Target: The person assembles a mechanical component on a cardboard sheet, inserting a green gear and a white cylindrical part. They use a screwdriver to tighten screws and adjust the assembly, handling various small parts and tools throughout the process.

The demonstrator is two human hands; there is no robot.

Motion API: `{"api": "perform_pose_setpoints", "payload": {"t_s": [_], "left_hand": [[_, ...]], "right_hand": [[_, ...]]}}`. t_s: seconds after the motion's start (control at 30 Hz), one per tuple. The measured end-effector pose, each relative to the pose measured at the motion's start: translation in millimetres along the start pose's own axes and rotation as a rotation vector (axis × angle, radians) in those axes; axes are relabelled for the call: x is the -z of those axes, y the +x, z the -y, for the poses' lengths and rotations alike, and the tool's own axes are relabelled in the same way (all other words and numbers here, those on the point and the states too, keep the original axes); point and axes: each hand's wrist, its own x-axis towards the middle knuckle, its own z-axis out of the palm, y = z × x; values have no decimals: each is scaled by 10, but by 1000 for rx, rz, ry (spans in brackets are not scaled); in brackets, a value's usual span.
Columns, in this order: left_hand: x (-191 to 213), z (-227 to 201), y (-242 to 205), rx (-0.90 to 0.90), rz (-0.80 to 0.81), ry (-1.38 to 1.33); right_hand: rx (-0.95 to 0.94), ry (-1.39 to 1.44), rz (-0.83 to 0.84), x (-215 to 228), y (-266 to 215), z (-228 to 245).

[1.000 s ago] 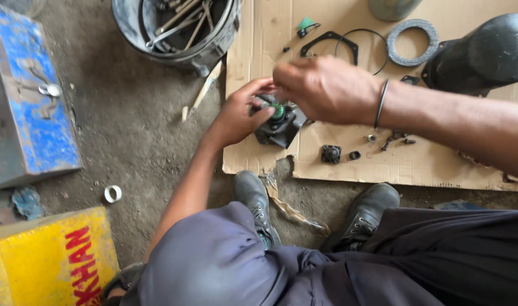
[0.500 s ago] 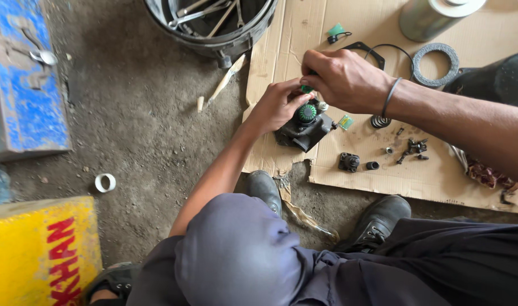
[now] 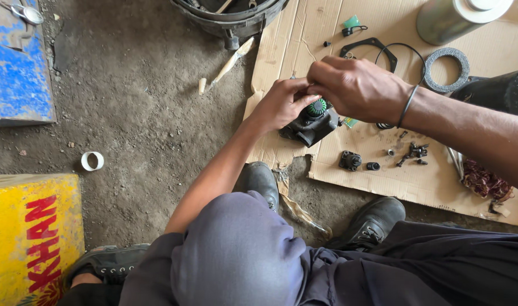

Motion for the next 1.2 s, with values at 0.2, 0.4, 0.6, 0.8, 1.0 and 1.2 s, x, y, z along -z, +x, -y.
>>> {"api": "perform_pose_setpoints", "payload": {"t_s": [0.2, 0.4, 0.6, 0.8, 1.0, 1.2], "left_hand": [[-15, 105, -48, 12, 21, -57], [19, 66, -87, 30, 13, 11], [19, -66, -56, -25, -21, 5], [-27, -237, -28, -149, -111, -148], [-117, -137, 26, -34, -145, 89], [27, -181, -30, -127, 2, -72]], "right_hand": [[6, -26, 90, -67, 32, 65], [-67, 36, 116, -136, 40, 31], [198, -209, -19, -13, 9, -104], [-229, -646, 415, 176, 92, -37], [-162, -513, 222, 147, 70, 69], [17, -598, 180, 210, 25, -44]]}}
